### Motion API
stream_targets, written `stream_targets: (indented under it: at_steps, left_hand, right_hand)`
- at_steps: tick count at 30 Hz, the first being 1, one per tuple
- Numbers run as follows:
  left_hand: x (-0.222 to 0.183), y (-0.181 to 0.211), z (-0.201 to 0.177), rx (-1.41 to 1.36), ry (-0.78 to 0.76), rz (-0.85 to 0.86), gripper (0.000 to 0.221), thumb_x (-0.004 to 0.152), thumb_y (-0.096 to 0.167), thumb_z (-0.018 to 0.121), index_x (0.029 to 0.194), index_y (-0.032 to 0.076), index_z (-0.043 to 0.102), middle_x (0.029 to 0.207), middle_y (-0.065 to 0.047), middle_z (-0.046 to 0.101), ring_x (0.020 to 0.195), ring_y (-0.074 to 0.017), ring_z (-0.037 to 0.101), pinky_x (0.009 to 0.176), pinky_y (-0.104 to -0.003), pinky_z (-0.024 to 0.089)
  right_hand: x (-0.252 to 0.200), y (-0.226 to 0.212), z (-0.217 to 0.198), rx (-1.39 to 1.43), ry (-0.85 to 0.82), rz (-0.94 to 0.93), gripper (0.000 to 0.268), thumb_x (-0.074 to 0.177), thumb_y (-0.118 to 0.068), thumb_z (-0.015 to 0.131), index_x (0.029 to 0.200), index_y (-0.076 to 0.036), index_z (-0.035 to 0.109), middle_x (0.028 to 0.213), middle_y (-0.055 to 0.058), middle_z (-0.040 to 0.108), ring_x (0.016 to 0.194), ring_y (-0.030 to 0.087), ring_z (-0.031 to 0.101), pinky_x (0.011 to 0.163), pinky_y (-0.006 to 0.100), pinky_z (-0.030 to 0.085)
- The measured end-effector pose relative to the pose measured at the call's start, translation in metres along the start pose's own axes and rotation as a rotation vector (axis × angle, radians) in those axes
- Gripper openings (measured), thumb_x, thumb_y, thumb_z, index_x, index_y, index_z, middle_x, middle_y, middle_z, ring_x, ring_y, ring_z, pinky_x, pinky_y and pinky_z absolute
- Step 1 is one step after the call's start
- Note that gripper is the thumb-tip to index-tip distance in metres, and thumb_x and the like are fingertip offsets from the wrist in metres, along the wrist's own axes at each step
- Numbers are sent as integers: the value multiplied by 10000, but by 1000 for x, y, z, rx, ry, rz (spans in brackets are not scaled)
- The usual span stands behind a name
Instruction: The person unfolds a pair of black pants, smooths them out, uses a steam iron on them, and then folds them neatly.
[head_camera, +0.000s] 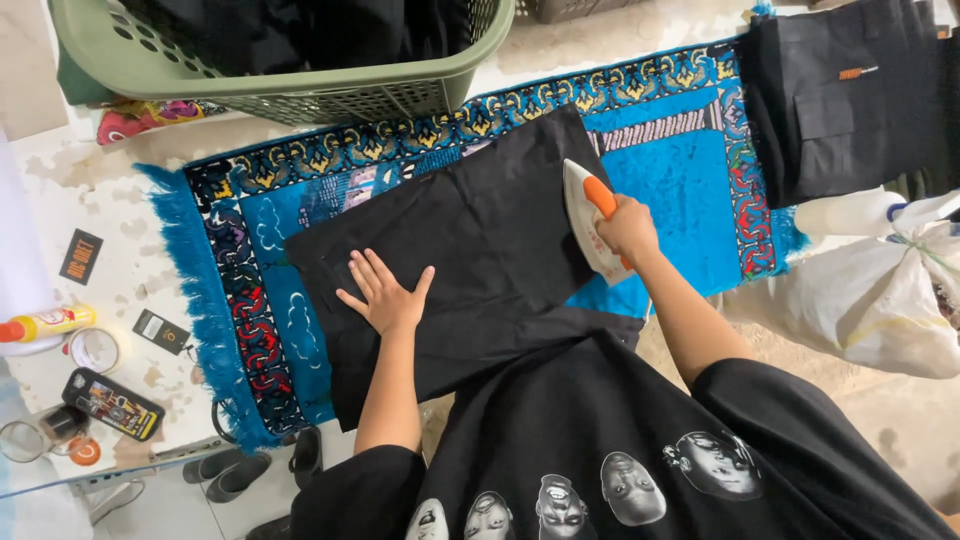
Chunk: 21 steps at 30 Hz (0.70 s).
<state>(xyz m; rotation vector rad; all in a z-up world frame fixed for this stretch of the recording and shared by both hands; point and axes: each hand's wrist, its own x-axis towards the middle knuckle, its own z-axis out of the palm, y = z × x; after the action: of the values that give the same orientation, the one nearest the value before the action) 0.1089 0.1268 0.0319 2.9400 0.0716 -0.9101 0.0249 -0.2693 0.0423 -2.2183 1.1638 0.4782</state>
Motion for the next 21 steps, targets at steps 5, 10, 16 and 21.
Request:
stream_targets:
  at_steps: [5,10,16,21]
  left_hand:
    - [2,-1,4,14,5,-1,1096,914,878,312,1657,141,-18,1726,-87,-134,1584,-220,-170,1168,-646,-200]
    - [-2,0,7,9,12,1,1105,912,877,322,1657,128,-1,1728,-100,-121,1588,-228,-162,1166,-654,-197]
    - [0,2,3,12,42,12,1083,929,851,334,1660,129,-10,1728,-104,-126,1589,-231,-156,1175,-652,-188]
    - [5,1,4,28,1,3,1088,933,842,340,1653,125,-46,1719,-106,-160,1582,-238,-184,1170,-661,-202]
  right_hand:
    - [47,-38,-14,13,101,-80,344,792,-171,697,1110,-50,748,765,241,697,582,376,700,538,461,581]
    - [59,-36,-29,-2,88,-80,343,735,-162,655,1055,-128,771,726,185,692,502,316,697,536,415,600]
    - [-28,-15,-32,-70,-34,-28,438,780,-175,672,1204,-102,754,868,284,722,770,456,741,708,541,602]
    - [-71,53,-3,-34,-106,97,420,810,-224,695,1204,-85,746,929,280,737,751,422,750,746,513,604]
